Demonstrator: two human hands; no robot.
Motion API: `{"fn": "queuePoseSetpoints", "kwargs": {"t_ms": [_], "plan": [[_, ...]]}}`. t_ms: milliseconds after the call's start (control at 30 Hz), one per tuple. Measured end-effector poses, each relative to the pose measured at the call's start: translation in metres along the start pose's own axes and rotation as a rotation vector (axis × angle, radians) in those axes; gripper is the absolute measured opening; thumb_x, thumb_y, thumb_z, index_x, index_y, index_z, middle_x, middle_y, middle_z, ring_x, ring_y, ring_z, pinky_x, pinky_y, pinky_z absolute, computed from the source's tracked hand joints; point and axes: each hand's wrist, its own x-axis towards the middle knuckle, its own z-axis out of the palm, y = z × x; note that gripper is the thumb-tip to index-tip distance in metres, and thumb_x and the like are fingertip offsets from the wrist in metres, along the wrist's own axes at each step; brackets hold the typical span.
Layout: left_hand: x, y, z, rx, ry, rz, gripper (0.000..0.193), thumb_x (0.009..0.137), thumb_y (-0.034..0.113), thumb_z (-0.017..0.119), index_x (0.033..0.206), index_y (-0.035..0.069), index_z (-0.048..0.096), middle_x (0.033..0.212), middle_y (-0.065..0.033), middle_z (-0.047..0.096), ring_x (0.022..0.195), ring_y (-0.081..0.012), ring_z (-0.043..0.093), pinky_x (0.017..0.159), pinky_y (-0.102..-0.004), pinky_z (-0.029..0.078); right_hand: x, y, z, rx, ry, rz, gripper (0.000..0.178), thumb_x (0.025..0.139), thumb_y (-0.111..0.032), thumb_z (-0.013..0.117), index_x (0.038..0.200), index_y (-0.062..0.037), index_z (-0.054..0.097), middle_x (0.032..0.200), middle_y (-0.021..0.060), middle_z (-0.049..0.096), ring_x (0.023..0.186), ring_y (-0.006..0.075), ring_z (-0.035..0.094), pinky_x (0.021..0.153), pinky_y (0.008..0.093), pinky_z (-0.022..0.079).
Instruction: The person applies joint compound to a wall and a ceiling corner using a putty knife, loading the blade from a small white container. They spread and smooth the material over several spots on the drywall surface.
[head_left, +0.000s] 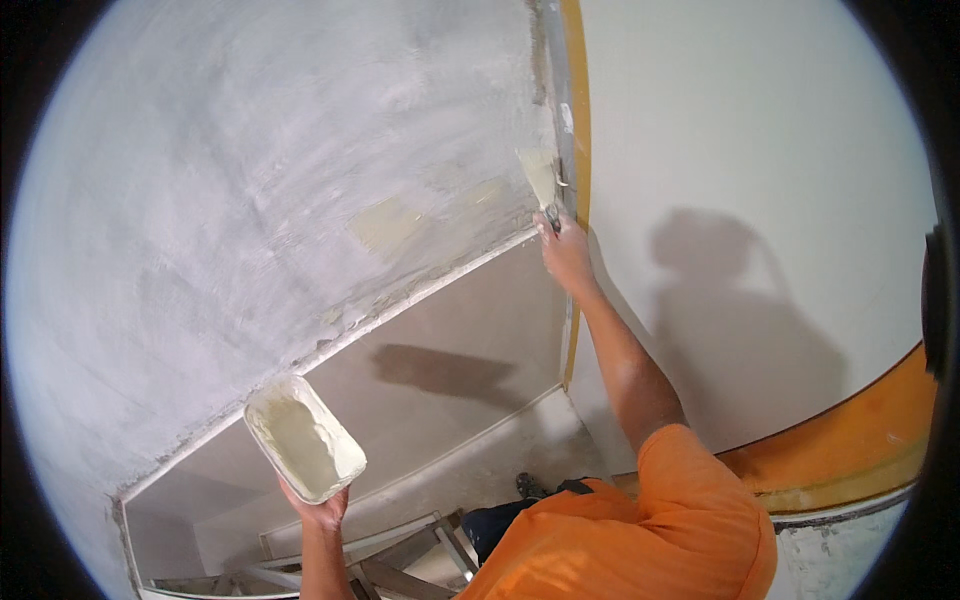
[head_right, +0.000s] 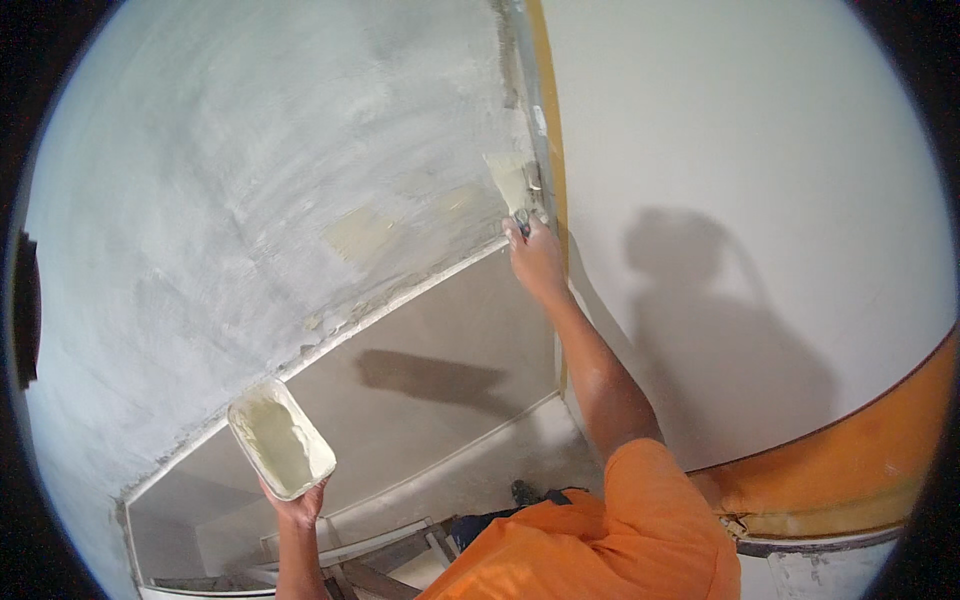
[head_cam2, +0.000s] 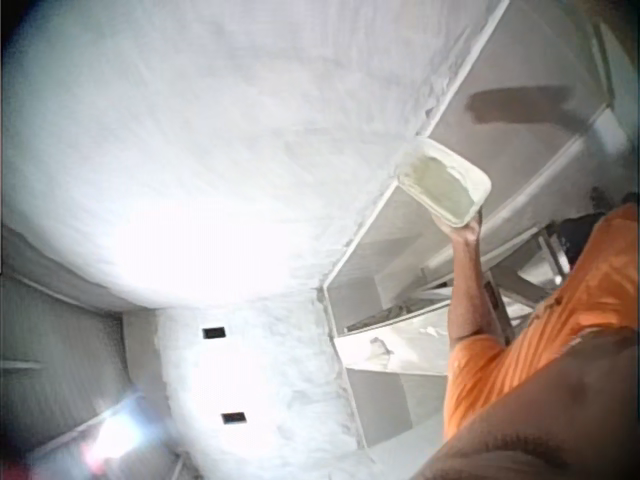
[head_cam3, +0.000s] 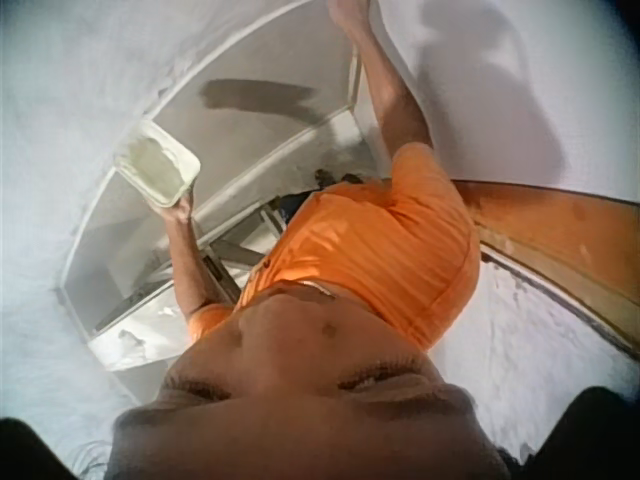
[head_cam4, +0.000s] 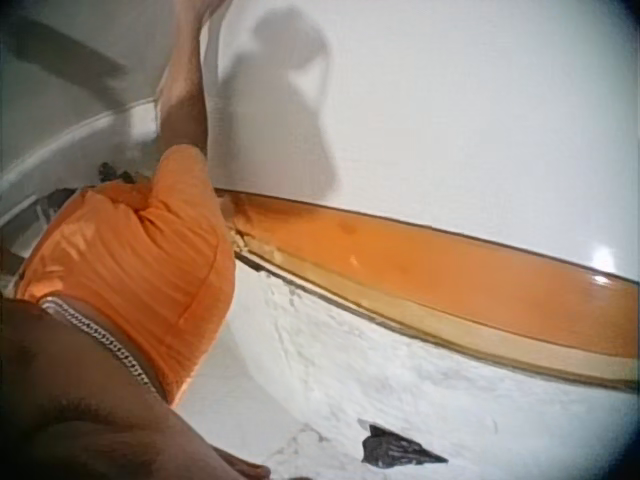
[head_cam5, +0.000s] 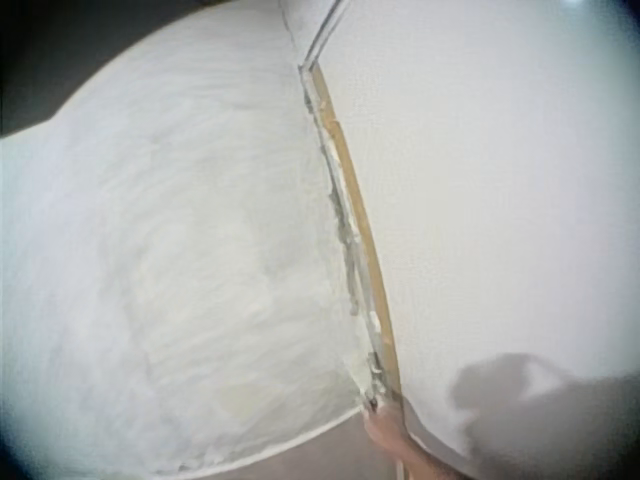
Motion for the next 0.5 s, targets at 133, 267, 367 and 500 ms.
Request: {"fn": "queuePoseSetpoints", "kwargs": {"t_ms": [133, 267, 367, 500], "plan": [[0.006, 0.0, 0.024, -0.038, 0.07, -0.156, 0.059, 0.105, 0.053, 0.043, 0.146, 0.012, 0.054, 0.141, -0.0125, 0.062, 0.121, -0.0384, 0.067, 0.092, -0.0653, 0.058, 0.023, -0.049, -0.017, -0.151, -0.007, -0.022, 0.049, 0.104, -0.042, 0.059, 0.114, 0.0056, 0.063, 0.099, 0.0305, 0.071, 0.101, 0.0515, 0.067, 0.086, 0.0543, 0.052], [0.026, -0.014, 0.045, -0.081, 0.068, -0.265, 0.058, 0.105, 0.052, 0.044, 0.144, 0.011, 0.056, 0.138, -0.0116, 0.065, 0.124, -0.0358, 0.066, 0.099, -0.0616, 0.057, 0.037, -0.021, 0.014, -0.389, 0.003, 0.004, 0.047, 0.104, -0.034, 0.058, 0.127, 0.0069, 0.055, 0.107, 0.0331, 0.07, 0.106, 0.0495, 0.068, 0.092, 0.0552, 0.054], [0.042, -0.036, 0.069, -0.141, 0.027, -0.261, 0.056, 0.106, 0.05, 0.045, 0.143, 0.01, 0.057, 0.137, -0.0118, 0.066, 0.124, -0.0358, 0.065, 0.101, -0.0606, 0.057, 0.021, 0.007, 0.049, -0.526, -0.067, 0.091, 0.045, 0.097, -0.023, 0.064, 0.128, 0.0069, 0.054, 0.117, 0.0304, 0.067, 0.112, 0.0471, 0.066, 0.095, 0.0529, 0.053], [0.063, -0.055, 0.101, -0.113, -0.125, -0.331, 0.052, 0.108, 0.046, 0.043, 0.142, 0.009, 0.058, 0.136, -0.0128, 0.067, 0.12, -0.0328, 0.068, 0.101, -0.054, 0.058, -0.07, 0.058, 0.076, -0.636, 0.083, -0.193, 0.046, 0.092, -0.013, 0.069, 0.129, 0.0072, 0.052, 0.115, 0.0306, 0.068, 0.11, 0.0482, 0.066, 0.092, 0.0534, 0.054]]}}
